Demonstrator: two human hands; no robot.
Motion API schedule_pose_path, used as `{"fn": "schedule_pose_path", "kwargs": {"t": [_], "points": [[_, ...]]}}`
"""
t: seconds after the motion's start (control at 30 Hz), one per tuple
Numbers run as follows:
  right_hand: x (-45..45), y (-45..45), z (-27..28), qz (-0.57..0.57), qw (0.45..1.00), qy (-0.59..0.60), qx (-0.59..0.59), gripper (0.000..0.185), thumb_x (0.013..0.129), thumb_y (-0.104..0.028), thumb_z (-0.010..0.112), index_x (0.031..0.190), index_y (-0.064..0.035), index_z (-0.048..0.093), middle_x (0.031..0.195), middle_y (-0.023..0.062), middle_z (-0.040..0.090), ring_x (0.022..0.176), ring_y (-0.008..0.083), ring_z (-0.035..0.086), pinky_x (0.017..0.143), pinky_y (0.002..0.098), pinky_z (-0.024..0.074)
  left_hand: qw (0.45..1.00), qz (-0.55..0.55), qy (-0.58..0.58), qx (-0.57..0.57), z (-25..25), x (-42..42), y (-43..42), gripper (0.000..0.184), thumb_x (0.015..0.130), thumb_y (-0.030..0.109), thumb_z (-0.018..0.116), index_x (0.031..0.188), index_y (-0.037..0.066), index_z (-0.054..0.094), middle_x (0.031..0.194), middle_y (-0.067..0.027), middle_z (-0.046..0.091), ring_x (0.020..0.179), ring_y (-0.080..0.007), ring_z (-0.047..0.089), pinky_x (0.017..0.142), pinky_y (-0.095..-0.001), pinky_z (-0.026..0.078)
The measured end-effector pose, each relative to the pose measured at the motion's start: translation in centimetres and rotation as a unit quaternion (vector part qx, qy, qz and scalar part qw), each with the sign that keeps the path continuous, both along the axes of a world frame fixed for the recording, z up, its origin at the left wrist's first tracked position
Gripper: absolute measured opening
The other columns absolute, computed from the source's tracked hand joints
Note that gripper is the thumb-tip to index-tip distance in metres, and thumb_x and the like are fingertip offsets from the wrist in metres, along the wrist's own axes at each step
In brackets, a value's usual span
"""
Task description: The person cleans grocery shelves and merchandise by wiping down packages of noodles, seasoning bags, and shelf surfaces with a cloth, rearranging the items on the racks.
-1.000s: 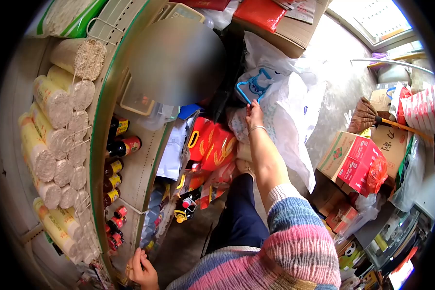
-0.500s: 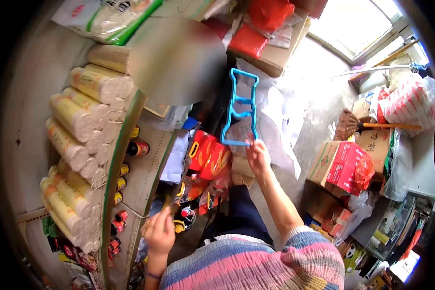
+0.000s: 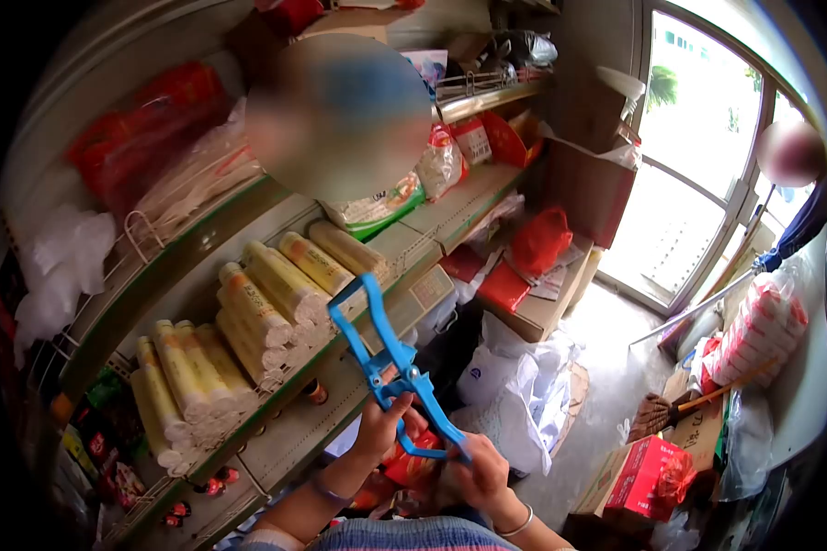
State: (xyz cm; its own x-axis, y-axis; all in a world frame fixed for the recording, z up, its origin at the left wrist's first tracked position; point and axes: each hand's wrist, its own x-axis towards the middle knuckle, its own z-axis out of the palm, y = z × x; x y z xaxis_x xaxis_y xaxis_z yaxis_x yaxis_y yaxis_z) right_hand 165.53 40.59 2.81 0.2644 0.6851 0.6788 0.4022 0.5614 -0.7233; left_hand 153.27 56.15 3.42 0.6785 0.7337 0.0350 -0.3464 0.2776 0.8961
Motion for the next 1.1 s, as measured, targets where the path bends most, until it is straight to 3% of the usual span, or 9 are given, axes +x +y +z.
{"fn": "schedule_pose_path", "kwargs": {"t": [0.07,0.23,0.33,0.43,0.57,0.6,0.8,0.97,1.1], "points": [[-0.4,0.5,1.2,0.064,0.992,0.088,0.068,0.060,0.081,-0.005,0.063,0.133,-0.0065,0.034,0.117,0.0179,0.051,0.102,0.0250,0.053,0.085,0.0363,0.0439,0.998,-0.030,-0.003,-0.054,1.3,-0.1,0.0,0.044,0.093,0.026,0.051,0.126,0.000,0.040,0.069,-0.0104,0.059,0.040,-0.0111,0.046,0.038,-0.0213,0.033],[1.4,4.3,3.1,0.051,0.996,0.063,0.032,0.103,0.072,-0.030,0.076,0.144,-0.0064,0.007,0.143,0.0198,0.025,0.127,0.0292,0.036,0.101,0.0411,0.0304,0.905,-0.295,-0.190,-0.241,4.4,0.0,-0.3,0.041,0.095,0.032,0.043,0.120,0.000,0.048,0.068,-0.0037,0.056,0.039,-0.0102,0.042,0.039,-0.0215,0.034],[0.5,5.7,1.9,0.130,0.989,0.070,-0.003,0.119,0.064,-0.034,0.082,0.144,-0.0070,-0.001,0.146,0.0184,0.021,0.130,0.0307,0.030,0.103,0.0420,0.0278,0.950,-0.237,-0.047,-0.198,5.3,0.5,-0.7,0.033,0.094,0.034,0.045,0.095,0.003,0.057,0.062,-0.0045,0.055,0.043,-0.0118,0.048,0.041,-0.0231,0.039],[0.4,6.8,3.0,-0.035,0.986,-0.161,0.004,0.118,0.057,-0.041,0.083,0.141,0.0007,0.011,0.135,0.0270,0.027,0.120,0.0398,0.037,0.090,0.0440,0.0425,0.980,-0.150,0.059,-0.120,6.0,1.3,-0.7,0.034,0.093,0.036,0.047,0.080,0.006,0.056,0.058,-0.0053,0.055,0.046,-0.0115,0.051,0.044,-0.0233,0.042],[0.7,8.6,5.3,-0.092,0.990,-0.105,0.031,0.097,0.065,-0.032,0.080,0.138,0.0025,0.025,0.121,0.0221,0.039,0.096,0.0343,0.054,0.076,0.0374,0.0486,0.984,-0.124,0.051,-0.117,8.6,2.6,0.2,0.028,0.093,0.033,0.049,0.089,0.007,0.058,0.074,-0.0032,0.060,0.064,-0.0112,0.058,0.057,-0.0223,0.047],[0.7,8.8,7.0,-0.111,0.989,-0.088,0.047,0.084,0.070,-0.023,0.076,0.135,0.0030,0.031,0.111,0.0189,0.046,0.085,0.0302,0.057,0.072,0.0352,0.0490,0.973,-0.222,0.015,-0.058,7.8,2.6,2.2,0.039,0.093,0.031,0.048,0.119,0.002,0.048,0.102,-0.0072,0.058,0.089,-0.0112,0.059,0.072,-0.0233,0.050],[2.9,13.6,10.5,-0.105,0.986,0.103,0.077,0.052,0.085,-0.001,0.054,0.134,0.0008,0.036,0.093,0.0089,0.061,0.082,0.0141,0.059,0.071,0.0244,0.0476,0.988,-0.129,-0.001,0.089,10.6,6.4,4.3,0.044,0.094,0.044,0.042,0.119,0.009,0.047,0.095,-0.0034,0.057,0.073,-0.0084,0.059,0.060,-0.0201,0.049],[5.6,18.1,15.5,-0.021,0.983,0.103,0.152,0.040,0.086,0.000,0.054,0.126,-0.0003,0.048,0.101,0.0093,0.062,0.087,0.0129,0.060,0.076,0.0247,0.0466,0.950,-0.124,0.176,0.227,15.1,7.5,11.2,0.046,0.094,0.044,0.043,0.125,0.010,0.047,0.101,-0.0051,0.057,0.088,-0.0108,0.057,0.075,-0.0237,0.048],[8.7,24.2,22.4,-0.157,0.934,0.000,0.320,0.040,0.086,-0.002,0.056,0.125,-0.0018,0.049,0.104,0.0110,0.063,0.089,0.0162,0.060,0.078,0.0266,0.0457,0.889,0.141,0.002,0.436,23.7,5.8,12.3,0.042,0.096,0.037,0.041,0.123,0.005,0.049,0.102,-0.0094,0.058,0.088,-0.0167,0.059,0.076,-0.0293,0.048]]}}
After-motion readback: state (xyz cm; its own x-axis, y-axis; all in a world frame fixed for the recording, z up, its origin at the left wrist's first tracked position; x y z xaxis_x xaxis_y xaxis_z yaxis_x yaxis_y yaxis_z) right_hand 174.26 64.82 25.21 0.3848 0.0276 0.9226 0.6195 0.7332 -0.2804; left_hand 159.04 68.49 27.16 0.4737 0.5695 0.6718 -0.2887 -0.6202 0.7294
